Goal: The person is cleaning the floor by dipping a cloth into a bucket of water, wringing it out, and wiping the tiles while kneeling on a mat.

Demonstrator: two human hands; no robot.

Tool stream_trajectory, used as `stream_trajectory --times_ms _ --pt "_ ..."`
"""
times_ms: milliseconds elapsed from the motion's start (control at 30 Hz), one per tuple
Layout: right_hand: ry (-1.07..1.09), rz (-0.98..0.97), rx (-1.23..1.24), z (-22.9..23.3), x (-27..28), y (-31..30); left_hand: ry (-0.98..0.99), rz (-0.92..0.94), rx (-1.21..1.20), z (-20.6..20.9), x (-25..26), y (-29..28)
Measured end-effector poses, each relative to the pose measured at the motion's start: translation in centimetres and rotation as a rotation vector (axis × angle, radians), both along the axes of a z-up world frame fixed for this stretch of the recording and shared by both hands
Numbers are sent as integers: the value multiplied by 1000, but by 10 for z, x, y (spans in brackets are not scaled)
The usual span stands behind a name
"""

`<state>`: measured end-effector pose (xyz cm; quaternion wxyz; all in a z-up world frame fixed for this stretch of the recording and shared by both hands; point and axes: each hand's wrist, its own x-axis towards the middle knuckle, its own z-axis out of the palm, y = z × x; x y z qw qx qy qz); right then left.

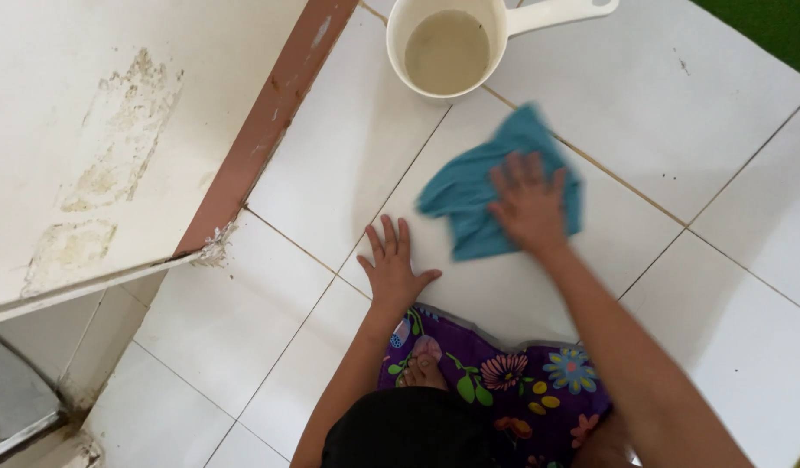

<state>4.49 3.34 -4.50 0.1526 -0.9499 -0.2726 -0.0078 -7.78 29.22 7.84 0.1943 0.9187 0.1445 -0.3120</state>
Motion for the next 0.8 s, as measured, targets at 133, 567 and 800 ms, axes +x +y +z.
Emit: stream_trajectory --times_ms 133,567,800 --pt "-191 -237 -52 2 51 -107 -6 4 4 4 0 0" --pt "9 -117 1 28 -47 90 8 -1 -26 3 6 0" --pt "-148 -53 36 -5 36 -17 65 -3 15 7 7 -1"
